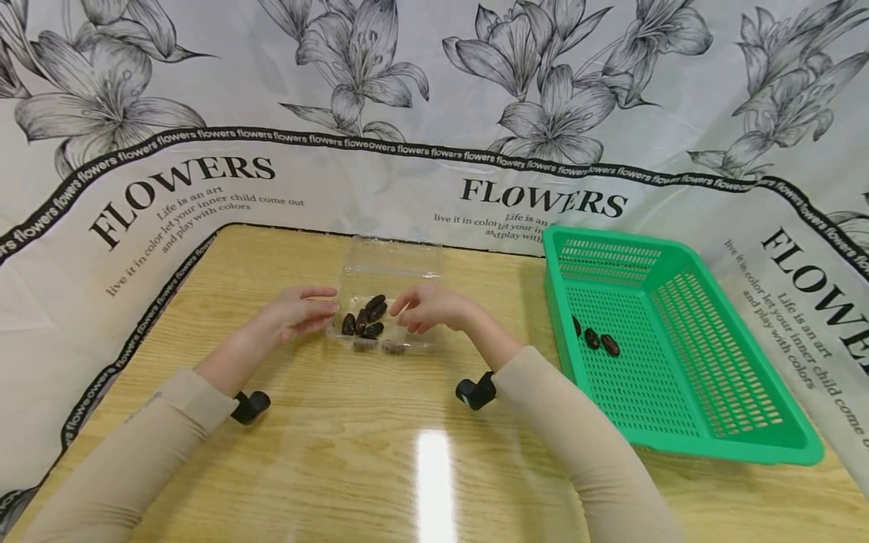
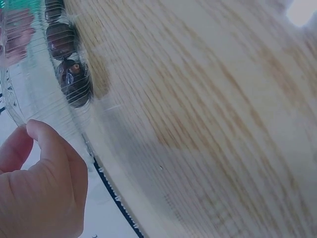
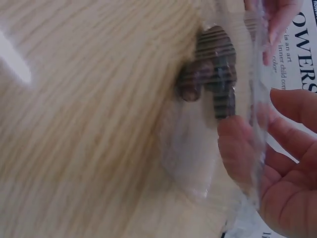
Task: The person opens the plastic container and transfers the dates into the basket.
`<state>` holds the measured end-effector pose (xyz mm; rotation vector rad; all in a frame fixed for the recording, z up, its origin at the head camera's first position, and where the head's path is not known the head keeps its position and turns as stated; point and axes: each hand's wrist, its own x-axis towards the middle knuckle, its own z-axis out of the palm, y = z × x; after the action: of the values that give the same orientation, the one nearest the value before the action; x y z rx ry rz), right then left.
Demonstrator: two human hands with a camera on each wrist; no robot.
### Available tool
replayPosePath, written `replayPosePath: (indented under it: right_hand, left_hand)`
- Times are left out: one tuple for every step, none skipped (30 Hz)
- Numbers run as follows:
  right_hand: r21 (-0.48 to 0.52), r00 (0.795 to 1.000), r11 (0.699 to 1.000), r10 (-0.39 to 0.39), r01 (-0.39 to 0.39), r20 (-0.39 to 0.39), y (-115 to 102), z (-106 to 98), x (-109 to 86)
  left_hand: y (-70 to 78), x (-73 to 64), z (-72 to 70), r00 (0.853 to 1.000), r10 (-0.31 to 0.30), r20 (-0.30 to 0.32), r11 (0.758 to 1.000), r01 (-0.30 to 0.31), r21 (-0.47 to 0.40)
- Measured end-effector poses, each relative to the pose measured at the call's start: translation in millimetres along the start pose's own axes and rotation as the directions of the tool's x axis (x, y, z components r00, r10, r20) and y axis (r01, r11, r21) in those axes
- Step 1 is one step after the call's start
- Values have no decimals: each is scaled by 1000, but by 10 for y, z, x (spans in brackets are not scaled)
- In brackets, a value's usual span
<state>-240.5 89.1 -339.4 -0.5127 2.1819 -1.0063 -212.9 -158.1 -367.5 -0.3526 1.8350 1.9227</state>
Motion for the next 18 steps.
replayPosePath:
  right_hand:
    - [-2,1000,1000,2,-2,-5,1,24,22]
    - [-14,1000,1000,1,-1,-13,-1,47,41]
    - [-17,1000,1000,2,-2,-15,-2,67,60]
    - [-20,1000,1000,1,-2,-16,-1,86,78]
    - [-27,1000,1000,-1,0,-19,1,104,94]
    - [-38,1000,999,0,-1,-26,4,120,110]
    - [-46,1000,999,1,-2,-25,8,136,123]
    - [-51,1000,999,2,-3,-23,14,152,136]
    - [-59,1000,998,2,-3,-22,19,166,147]
    - [-72,1000,997,6,-7,-24,24,181,155]
    - [-89,1000,996,9,-12,-30,29,197,164]
    - [-118,999,993,7,-12,-38,34,212,173]
    - [-149,999,989,6,-12,-46,37,227,181]
    - [-175,998,984,5,-16,-59,38,242,189]
    - [-203,997,979,5,-20,-72,39,256,197]
    - [-224,997,974,5,-24,-83,39,269,203]
    - [-248,995,968,4,-27,-95,39,281,210]
    - [-266,994,963,5,-33,-106,39,291,213]
  left_hand:
    - [4,2,1,1000,-2,-2,1000,2,2]
    - [8,3,2,1000,-2,-3,1000,2,3]
    - [11,3,3,1000,-3,-4,1000,3,2]
    - [9,5,5,1000,-3,-5,1000,3,1]
    - [8,5,5,1000,-3,-6,1000,3,-1]
    - [6,6,7,1000,-1,-6,1000,1,-1]
    - [5,5,9,1000,0,-3,1000,0,-1]
    - [5,5,11,1000,1,0,1000,-1,-2]
    - [4,4,13,1000,2,2,1000,-2,-3]
    - [3,3,14,1000,4,6,1000,-4,-4]
    - [3,1,16,1000,4,9,1000,-4,-5]
    - [3,-2,17,1000,5,11,1000,-5,-7]
    - [2,-4,17,1000,5,11,1000,-5,-10]
    - [1,-4,15,1000,6,9,1000,-6,-11]
    - [0,-6,17,1000,9,8,1000,-9,-10]
    - [-1,-7,17,1000,11,7,1000,-11,-11]
    - [-3,-6,16,1000,12,6,1000,-12,-9]
    - [-4,-6,19,1000,13,8,1000,-13,-7]
